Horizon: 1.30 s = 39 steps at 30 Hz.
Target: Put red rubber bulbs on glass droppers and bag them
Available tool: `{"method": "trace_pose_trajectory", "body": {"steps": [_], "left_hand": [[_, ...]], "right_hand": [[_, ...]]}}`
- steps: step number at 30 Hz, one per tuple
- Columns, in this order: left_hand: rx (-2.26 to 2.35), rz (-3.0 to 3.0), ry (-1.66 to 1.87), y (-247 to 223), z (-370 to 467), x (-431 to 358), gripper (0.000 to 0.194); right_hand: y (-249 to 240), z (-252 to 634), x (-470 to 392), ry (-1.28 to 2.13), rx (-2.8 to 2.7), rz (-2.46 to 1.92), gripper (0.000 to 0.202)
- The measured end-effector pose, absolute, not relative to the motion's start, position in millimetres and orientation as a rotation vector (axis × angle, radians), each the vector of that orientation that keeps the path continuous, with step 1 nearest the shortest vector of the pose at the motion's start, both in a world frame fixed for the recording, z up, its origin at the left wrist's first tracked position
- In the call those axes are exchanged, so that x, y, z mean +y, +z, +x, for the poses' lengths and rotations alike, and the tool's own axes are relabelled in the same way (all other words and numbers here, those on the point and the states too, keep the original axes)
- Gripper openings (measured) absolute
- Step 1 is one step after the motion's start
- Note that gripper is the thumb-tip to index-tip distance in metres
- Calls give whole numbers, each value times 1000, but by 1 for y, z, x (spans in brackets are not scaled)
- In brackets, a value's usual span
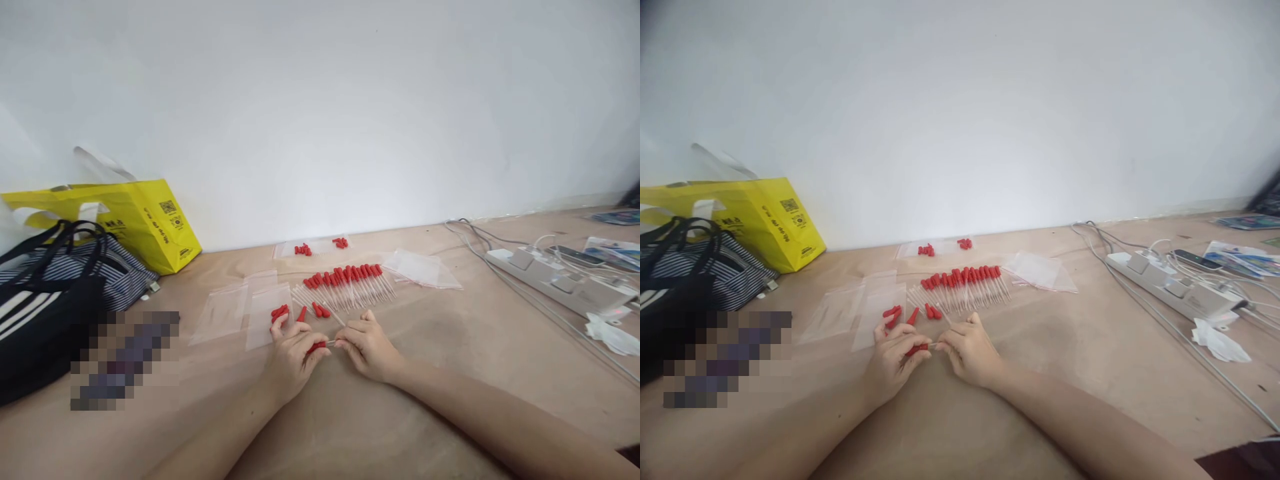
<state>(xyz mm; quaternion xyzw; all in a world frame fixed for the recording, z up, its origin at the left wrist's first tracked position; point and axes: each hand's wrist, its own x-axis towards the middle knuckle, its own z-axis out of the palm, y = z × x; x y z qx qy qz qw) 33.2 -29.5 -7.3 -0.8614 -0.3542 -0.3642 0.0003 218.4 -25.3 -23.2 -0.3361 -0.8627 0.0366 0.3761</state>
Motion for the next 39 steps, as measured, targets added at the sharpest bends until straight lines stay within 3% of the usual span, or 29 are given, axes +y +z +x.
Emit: {"method": "trace_pose_trajectory", "body": {"steps": [7, 23, 29, 34, 39], "left_hand": [[-1106, -2666, -1145, -9, 30, -29, 18], [-1253, -2711, -948, 0, 25, -29, 16], [-1278, -2670, -846, -1, 19, -23, 15], [-1484, -2449, -869, -9, 9, -15, 33], [-1581, -2356, -862, -13, 2, -10, 26]], "right_hand": [[-22, 222, -25, 78, -2227, -906, 29], [-18, 225, -22, 159, -2328, -855, 25], [-14, 231, -24, -63, -2403, -947, 18], [-18, 244, -7, -72, -2091, -1348, 21], [-25, 275, 31, -98, -1670, -1927, 26]]}}
